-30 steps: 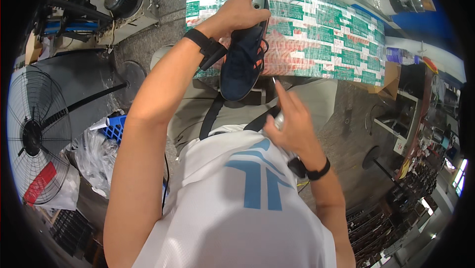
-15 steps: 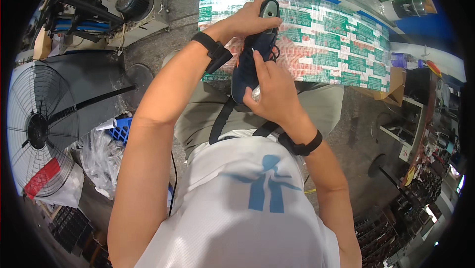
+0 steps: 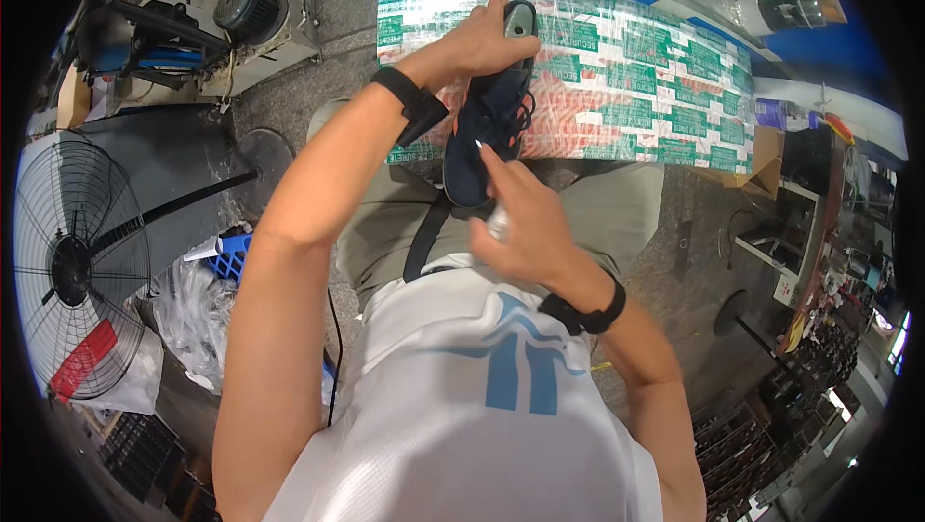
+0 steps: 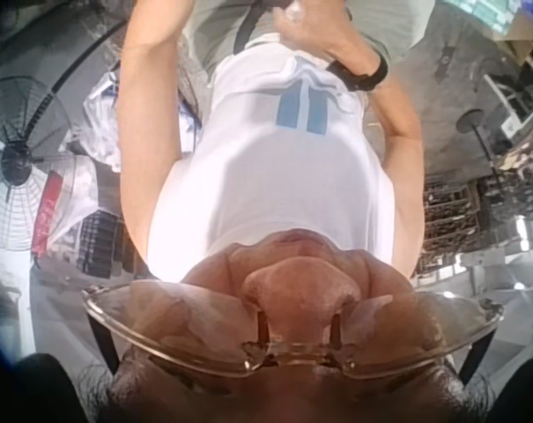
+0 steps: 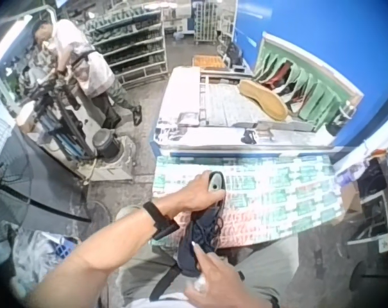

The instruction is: Manually assemble various shoe components at a manufacturing station.

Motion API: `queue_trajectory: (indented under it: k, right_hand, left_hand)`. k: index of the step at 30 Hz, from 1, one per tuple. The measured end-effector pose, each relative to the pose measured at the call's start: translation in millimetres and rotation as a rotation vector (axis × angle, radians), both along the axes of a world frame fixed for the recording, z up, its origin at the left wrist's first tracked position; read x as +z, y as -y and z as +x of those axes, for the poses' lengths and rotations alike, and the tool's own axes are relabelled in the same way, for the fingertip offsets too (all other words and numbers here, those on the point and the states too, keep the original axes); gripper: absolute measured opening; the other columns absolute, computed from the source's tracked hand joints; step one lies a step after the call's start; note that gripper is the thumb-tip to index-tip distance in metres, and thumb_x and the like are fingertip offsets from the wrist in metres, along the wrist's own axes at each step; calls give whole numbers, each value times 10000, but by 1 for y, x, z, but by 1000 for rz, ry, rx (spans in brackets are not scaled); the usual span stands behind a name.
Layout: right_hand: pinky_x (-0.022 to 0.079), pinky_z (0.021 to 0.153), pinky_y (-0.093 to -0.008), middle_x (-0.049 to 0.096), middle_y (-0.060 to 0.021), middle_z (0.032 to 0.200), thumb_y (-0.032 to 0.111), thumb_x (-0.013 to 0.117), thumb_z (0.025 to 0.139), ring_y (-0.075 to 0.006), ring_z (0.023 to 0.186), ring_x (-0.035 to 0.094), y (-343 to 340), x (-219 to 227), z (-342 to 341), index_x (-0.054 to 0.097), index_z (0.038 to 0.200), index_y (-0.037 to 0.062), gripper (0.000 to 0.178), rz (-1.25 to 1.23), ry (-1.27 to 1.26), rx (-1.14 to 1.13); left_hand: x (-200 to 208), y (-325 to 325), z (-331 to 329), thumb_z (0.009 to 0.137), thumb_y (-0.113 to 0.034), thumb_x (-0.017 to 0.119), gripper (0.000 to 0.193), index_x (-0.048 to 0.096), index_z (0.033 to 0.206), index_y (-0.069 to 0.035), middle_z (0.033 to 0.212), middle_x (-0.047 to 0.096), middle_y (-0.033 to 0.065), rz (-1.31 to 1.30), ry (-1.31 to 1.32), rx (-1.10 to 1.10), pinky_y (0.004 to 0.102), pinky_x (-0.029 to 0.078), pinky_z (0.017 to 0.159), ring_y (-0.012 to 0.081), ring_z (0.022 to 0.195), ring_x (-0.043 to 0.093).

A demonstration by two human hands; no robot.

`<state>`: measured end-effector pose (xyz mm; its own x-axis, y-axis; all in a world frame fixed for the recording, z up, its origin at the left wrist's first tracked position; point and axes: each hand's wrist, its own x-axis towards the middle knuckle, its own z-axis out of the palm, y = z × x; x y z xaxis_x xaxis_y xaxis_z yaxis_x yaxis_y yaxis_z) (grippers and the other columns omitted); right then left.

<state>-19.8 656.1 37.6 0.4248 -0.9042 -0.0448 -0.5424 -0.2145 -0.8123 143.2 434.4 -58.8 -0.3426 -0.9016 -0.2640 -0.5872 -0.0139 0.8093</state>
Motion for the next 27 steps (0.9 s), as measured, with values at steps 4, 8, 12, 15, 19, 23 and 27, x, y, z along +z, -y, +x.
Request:
queue_trajectory:
  k: [4, 8, 12, 15, 19, 23, 27]
  right_hand:
    - [586, 858, -452, 656, -206, 1077, 137, 768, 848, -376, 937, 692, -3, -15, -50, 515, 1624, -68, 842, 76, 150, -151]
    - [588, 900, -477, 682, -209, 1128, 100, 768, 855, -395, 1011, 702, 11, -74, -76, 504, 1644, -57, 846, -130, 43, -380]
    - [593, 934, -512, 704, -236, 1197, 157, 805, 858, -437, 1061, 703, 56, -89, -84, 511, 1639, -47, 860, -213, -153, -427]
    - [584, 937, -516, 691, -225, 1152, 196, 811, 833, -428, 1038, 697, 87, -115, -109, 508, 1642, -42, 897, -542, -340, -411]
    - [566, 915, -512, 668, -198, 1096, 231, 806, 801, -406, 990, 682, 94, -136, -121, 502, 1640, -58, 938, -398, -275, -486]
    - [540, 850, -484, 645, -169, 1046, 255, 791, 790, -370, 910, 662, 101, -141, -116, 512, 1622, -84, 941, -492, -346, -492]
    - [526, 783, -473, 646, -150, 1022, 262, 764, 819, -347, 857, 652, 107, -134, -120, 526, 1617, -82, 901, -536, -356, -472]
  left_hand:
    - [41, -35, -10, 881, -585, 903, 1182, 360, 1679, 97, 1473, 665, 309, 161, -306, 230, 445, 522, 1179, 394, 1402, 643]
    - [36, -98, -11, 813, -399, 1009, 1178, 364, 1684, 63, 1516, 661, 273, -135, -220, 249, 450, 527, 1175, 361, 1385, 670]
    - [40, -100, 12, 809, -248, 1012, 1044, 453, 1640, 47, 1456, 698, 193, 31, -232, 316, 399, 554, 1132, 270, 1314, 692]
    - [23, -105, 46, 937, -169, 903, 735, 566, 1570, -5, 1275, 767, 114, 214, -633, 368, 368, 589, 1044, 195, 1155, 734]
    - [26, -108, 62, 1008, -240, 848, 434, 718, 1345, 2, 1141, 805, 71, 493, -642, 549, 348, 613, 909, 179, 997, 772]
    - [38, -94, 60, 982, -196, 852, 349, 768, 1259, 0, 1060, 817, 57, 432, -514, 655, 312, 614, 816, 148, 897, 769]
    - [121, -29, 60, 877, -22, 893, 406, 730, 1245, 23, 1009, 810, 66, 142, -338, 587, 288, 612, 709, 109, 752, 740]
